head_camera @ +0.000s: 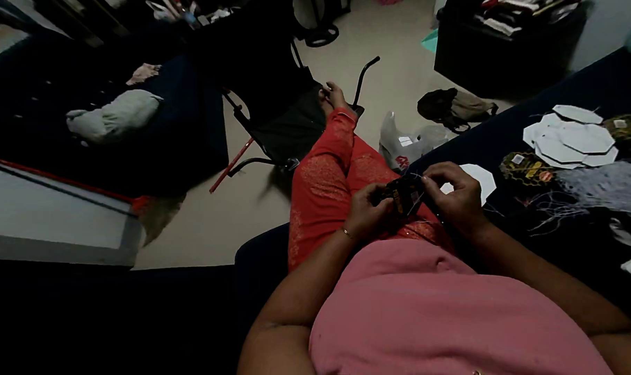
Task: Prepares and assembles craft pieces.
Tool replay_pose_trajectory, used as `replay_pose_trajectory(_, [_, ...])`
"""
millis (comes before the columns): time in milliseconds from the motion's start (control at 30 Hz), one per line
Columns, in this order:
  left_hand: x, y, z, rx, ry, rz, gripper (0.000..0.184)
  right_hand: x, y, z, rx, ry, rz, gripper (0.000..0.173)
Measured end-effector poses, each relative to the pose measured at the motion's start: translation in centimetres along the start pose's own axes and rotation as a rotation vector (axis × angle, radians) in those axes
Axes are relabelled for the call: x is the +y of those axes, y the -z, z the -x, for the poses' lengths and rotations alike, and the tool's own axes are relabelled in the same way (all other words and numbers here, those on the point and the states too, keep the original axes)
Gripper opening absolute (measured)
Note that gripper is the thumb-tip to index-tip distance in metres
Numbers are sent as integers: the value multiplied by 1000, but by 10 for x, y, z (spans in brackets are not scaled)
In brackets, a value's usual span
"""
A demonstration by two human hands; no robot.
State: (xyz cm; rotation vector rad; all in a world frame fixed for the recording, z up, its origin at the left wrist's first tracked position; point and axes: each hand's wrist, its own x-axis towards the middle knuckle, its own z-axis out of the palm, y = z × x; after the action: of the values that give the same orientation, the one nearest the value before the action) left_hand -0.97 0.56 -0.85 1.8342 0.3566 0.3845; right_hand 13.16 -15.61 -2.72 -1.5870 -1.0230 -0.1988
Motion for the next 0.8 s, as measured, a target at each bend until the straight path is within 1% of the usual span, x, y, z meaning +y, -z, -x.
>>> replay_pose_trajectory(100, [-1, 0, -1, 1, -42, -29, 21, -6, -5, 5, -34, 135, 55, 17])
replay_pose_trajectory(233, [-7, -2, 0, 16, -111, -33, 20, -3, -12, 8, -32, 215, 143, 18])
replay_pose_trajectory(533, [-9, -2, 0, 20, -169, -82, 19, -4, -13, 9, -45, 246, 133, 19])
replay_pose_trajectory(800, [-9, -3, 0, 21, -204, -109, 19, -1, -15, 8, -55, 201, 154, 18])
